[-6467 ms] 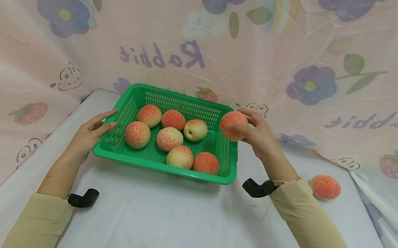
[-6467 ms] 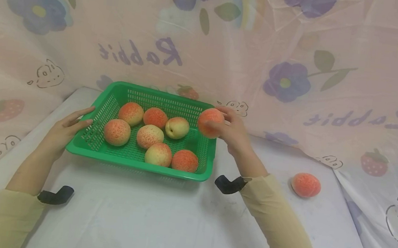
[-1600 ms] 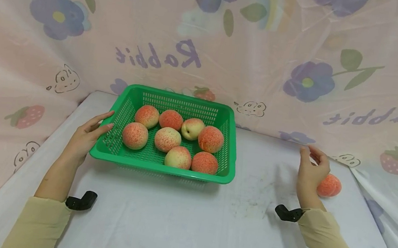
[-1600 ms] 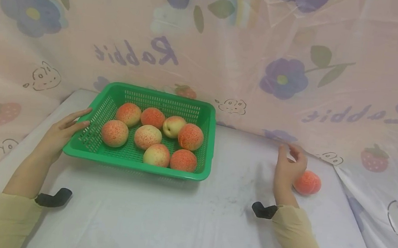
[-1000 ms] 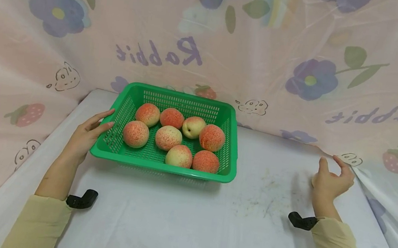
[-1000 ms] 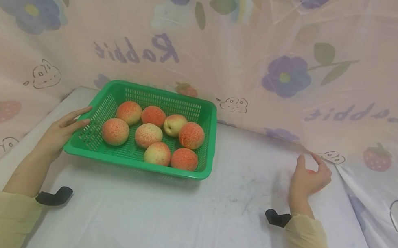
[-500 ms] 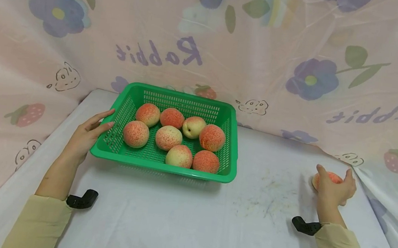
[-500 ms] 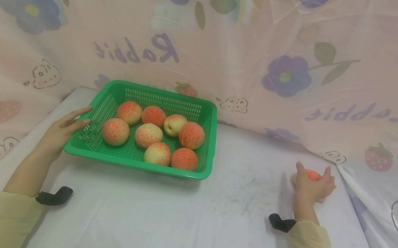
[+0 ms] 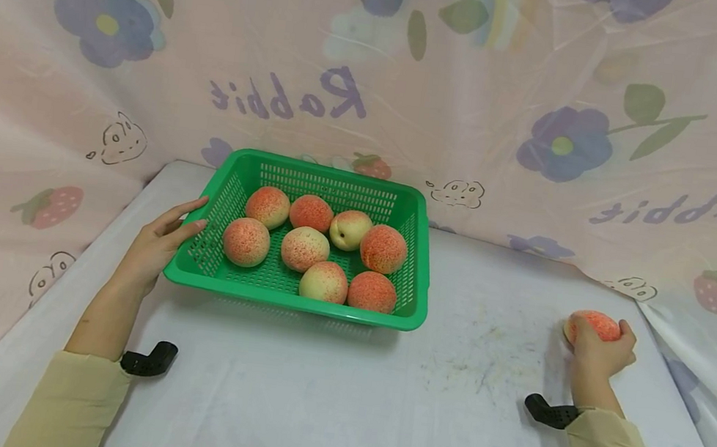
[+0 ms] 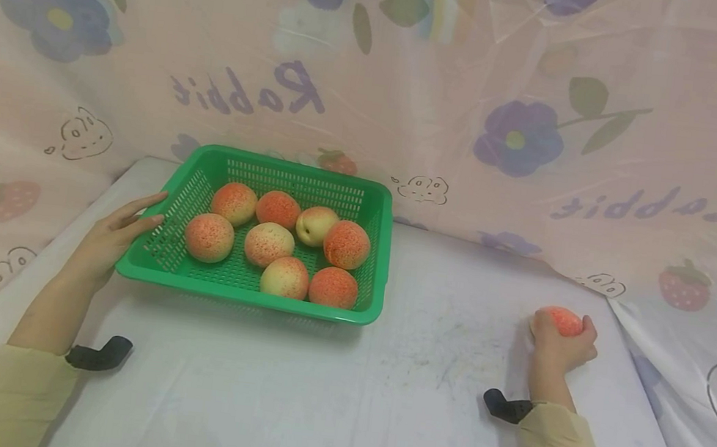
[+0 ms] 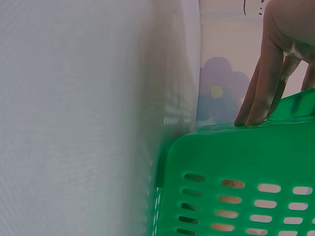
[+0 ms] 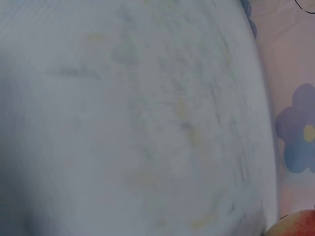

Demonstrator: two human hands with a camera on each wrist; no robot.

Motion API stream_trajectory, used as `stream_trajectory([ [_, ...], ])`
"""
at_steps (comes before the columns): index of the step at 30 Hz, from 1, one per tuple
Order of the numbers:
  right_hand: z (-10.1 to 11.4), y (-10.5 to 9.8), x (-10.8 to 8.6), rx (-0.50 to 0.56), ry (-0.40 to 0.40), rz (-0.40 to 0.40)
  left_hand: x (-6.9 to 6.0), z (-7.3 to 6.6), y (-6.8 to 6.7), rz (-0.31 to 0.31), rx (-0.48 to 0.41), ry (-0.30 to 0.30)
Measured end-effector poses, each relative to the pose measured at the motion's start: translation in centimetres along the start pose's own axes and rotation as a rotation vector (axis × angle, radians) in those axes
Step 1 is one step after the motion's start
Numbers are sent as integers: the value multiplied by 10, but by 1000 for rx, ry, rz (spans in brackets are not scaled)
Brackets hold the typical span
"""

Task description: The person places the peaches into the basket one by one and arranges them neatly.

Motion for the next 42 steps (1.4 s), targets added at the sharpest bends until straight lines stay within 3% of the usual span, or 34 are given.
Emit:
stream_trajectory([
  [11,-3,7,0,52,-2,10,1,1,0,-5,2,-9],
  [20,-2,19,-9,3,-62,46,1,2,0,-2,9,-6],
  [27,3,30,-23,-18,-91,105,1,1,0,0,8,-2],
  [37,14,43,-51,-2,-221,174,1,1,0,-5,1,-8],
  [42,18,48,-66,12,-240,212,1,2,0,-1,-5,-8],
])
Point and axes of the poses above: each hand's wrist, its own x-axis towards the middle knuckle, its own y-axis out of the palm, z = x × y, the point moved 3 cm from there along x, towards the middle knuckle, and after that the axes turned 8 degrees about y, right-handed, at the moved point
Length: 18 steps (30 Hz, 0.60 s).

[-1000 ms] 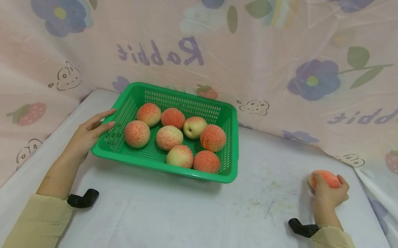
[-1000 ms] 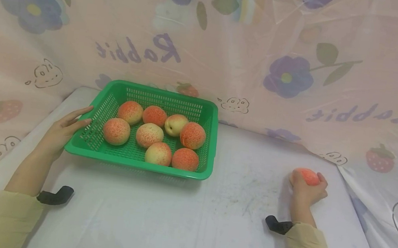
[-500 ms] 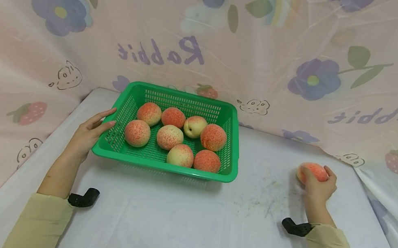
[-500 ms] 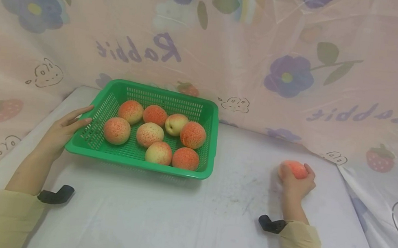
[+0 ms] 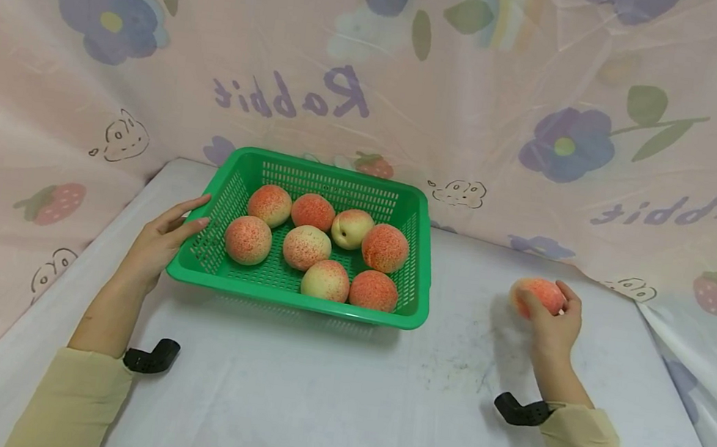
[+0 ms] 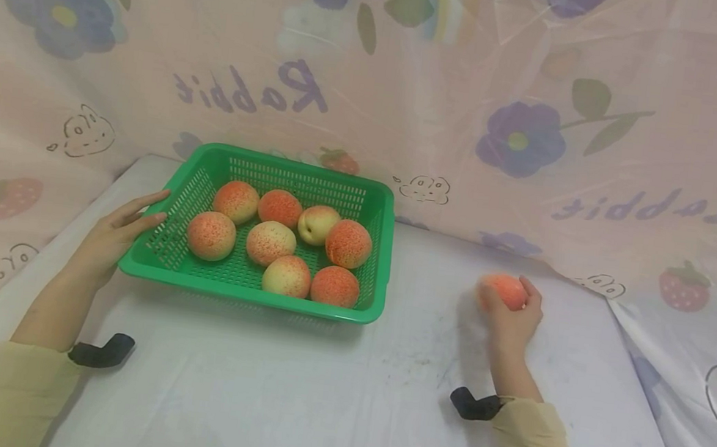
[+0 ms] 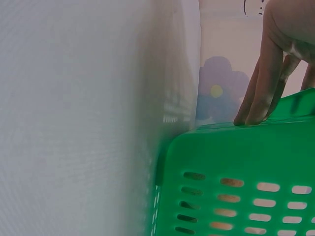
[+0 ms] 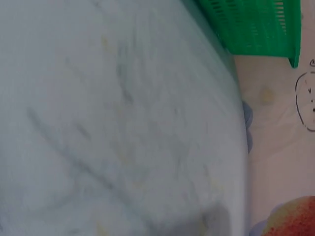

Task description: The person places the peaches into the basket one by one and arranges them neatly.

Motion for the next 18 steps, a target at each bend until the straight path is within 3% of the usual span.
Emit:
stream_trajectory([
  [7,10,12,-16,59,1,81,0,0,0,1,5,-3],
  [18,30,31,-43,25,-30,211,1,1,0,-4,12,1],
])
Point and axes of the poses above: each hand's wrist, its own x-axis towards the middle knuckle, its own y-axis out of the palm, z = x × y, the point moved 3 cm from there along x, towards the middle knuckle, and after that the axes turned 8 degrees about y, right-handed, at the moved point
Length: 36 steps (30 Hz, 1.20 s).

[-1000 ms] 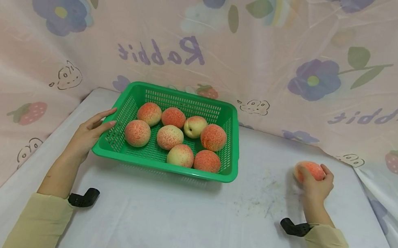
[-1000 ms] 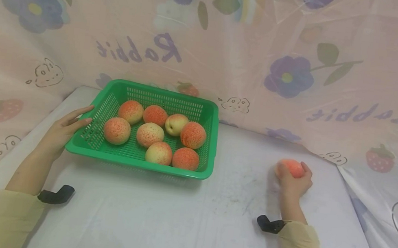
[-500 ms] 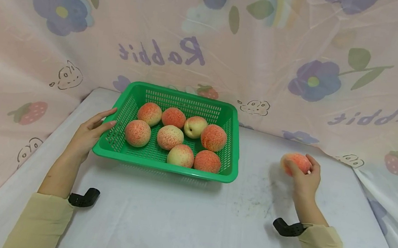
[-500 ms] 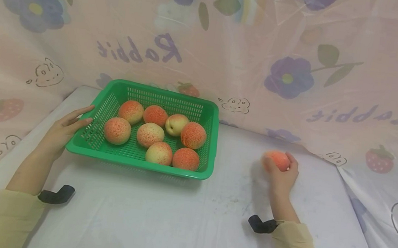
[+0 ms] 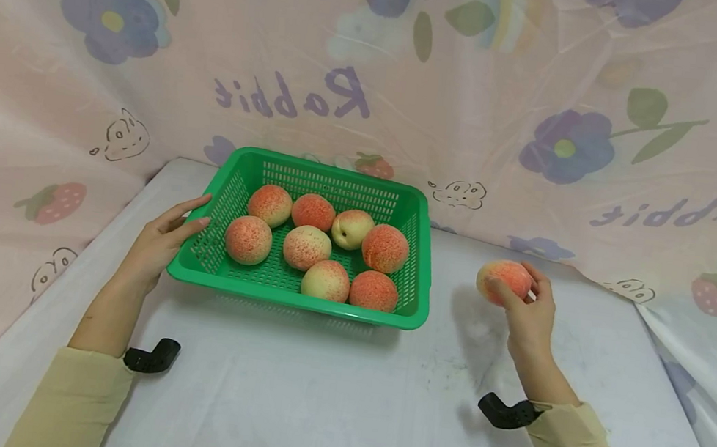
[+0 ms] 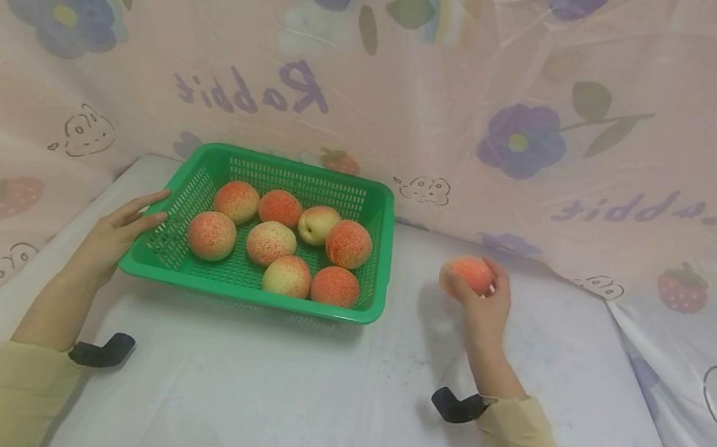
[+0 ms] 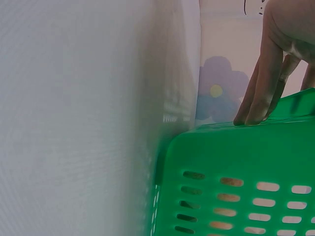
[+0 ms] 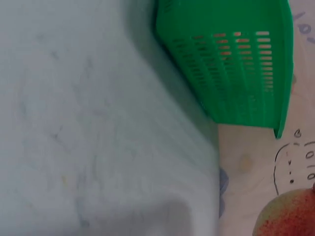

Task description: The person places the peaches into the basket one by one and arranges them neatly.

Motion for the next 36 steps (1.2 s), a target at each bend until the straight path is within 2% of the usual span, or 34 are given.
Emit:
stream_trajectory([
  [6,8,9,-8,-14,-36,50,0,0,0,2,5,-4],
  [15,25,26,-22,27,-84,94,-1,-1,0,5,-7,-3],
  [21,38,38,-32,52,-127,165,0,0,0,7,-2,-6],
  [26,46,46,-38,30,-160,238,0,1,0,5,-3,-5],
  [36,67,64,-48,-93,-221,376,0,1,0,5,-11,-2],
])
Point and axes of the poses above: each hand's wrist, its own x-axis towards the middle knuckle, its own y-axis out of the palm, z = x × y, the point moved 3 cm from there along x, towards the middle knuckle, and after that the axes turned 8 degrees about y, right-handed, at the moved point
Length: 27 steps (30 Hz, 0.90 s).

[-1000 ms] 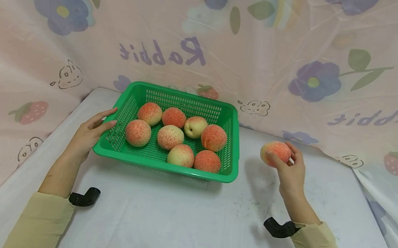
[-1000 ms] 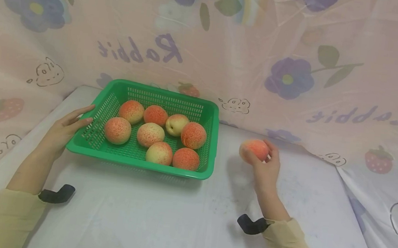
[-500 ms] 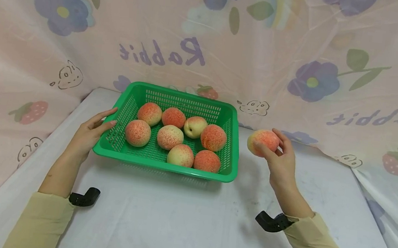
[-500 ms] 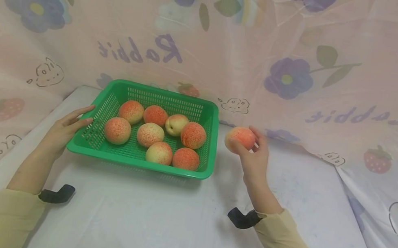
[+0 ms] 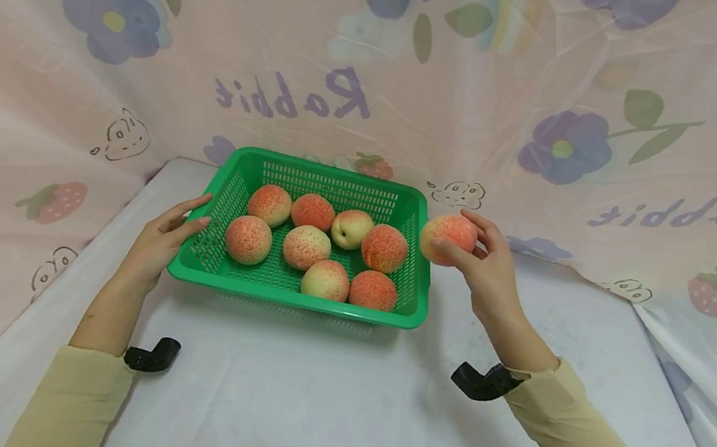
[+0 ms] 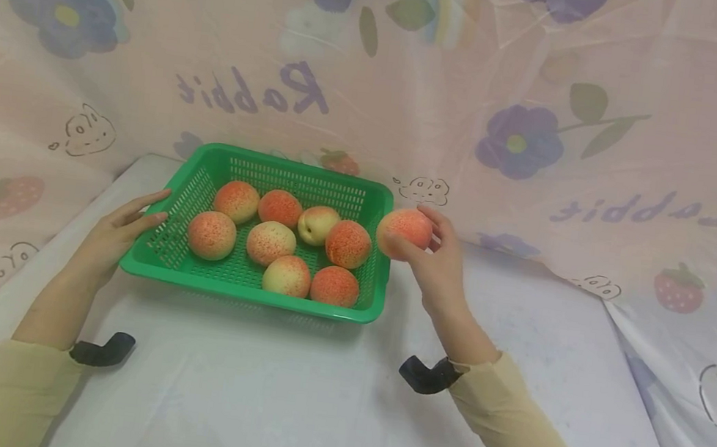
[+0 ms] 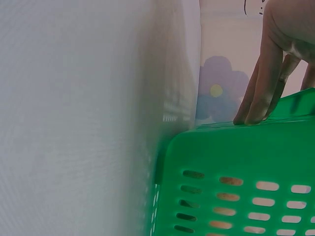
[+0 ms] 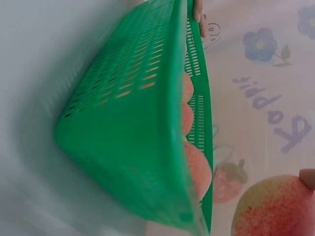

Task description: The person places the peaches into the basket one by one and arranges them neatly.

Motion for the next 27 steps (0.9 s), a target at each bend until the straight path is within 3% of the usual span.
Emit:
stream_trajectory([
  [19,27,45,15,-69,-3,160,-1,-1,0,-12,3,5],
  [27,37,62,18,-152,-15,234,-2,-3,1,-11,4,16],
])
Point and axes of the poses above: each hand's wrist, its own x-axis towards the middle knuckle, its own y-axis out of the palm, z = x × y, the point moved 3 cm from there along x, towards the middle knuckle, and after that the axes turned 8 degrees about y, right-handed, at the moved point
